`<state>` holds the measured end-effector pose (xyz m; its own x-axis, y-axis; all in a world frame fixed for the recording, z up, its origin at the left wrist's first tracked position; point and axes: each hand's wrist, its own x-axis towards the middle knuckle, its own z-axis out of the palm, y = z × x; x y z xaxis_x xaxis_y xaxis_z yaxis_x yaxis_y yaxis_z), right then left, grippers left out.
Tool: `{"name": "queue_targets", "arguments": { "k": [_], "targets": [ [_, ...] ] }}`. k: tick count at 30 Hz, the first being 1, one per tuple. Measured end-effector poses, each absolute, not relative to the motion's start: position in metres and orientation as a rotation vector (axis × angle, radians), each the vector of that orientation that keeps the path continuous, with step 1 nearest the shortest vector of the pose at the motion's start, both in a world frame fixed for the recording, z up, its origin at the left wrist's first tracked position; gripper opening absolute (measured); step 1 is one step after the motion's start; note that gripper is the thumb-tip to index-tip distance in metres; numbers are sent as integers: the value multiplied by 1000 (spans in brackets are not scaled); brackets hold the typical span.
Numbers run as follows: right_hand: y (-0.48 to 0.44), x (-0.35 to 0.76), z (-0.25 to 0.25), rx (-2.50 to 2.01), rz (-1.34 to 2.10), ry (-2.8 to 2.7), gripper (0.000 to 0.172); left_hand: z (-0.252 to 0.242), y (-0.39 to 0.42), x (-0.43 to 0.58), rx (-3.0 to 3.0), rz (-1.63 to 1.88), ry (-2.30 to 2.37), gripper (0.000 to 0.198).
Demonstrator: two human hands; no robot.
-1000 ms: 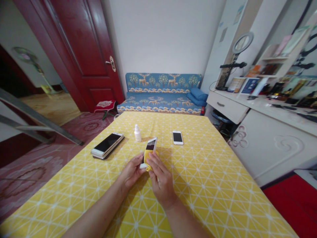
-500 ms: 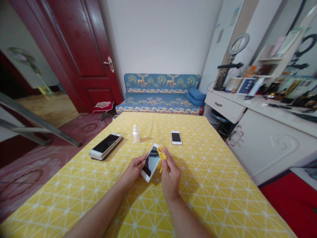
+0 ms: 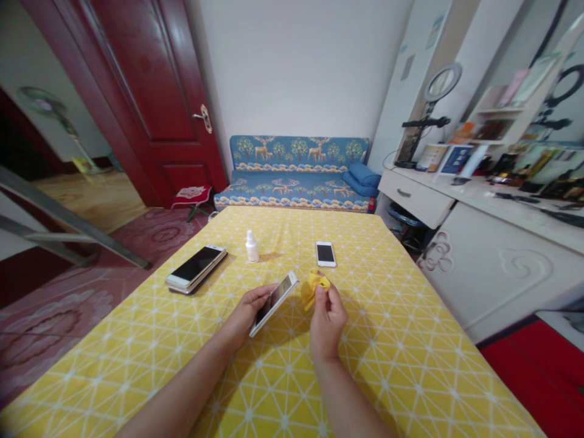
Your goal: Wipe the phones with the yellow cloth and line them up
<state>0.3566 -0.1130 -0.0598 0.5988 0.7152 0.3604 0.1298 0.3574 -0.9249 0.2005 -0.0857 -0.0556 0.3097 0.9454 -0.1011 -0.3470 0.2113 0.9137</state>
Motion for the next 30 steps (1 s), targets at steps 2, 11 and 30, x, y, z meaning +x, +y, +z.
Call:
{"name": "queue_targets", "arguments": {
  "k": [2, 11, 30],
  "targets": [
    [-116, 354, -62, -1120, 440, -979, 30, -53, -88, 199, 1017, 1009, 786, 32],
    [-107, 357, -70, -1184, 350, -1166, 25, -30, -97, 189, 1279, 753, 619, 46],
    [-118, 346, -58, -1123, 418, -1357, 23, -56, -99, 208, 894, 570, 573, 63]
  ]
}}
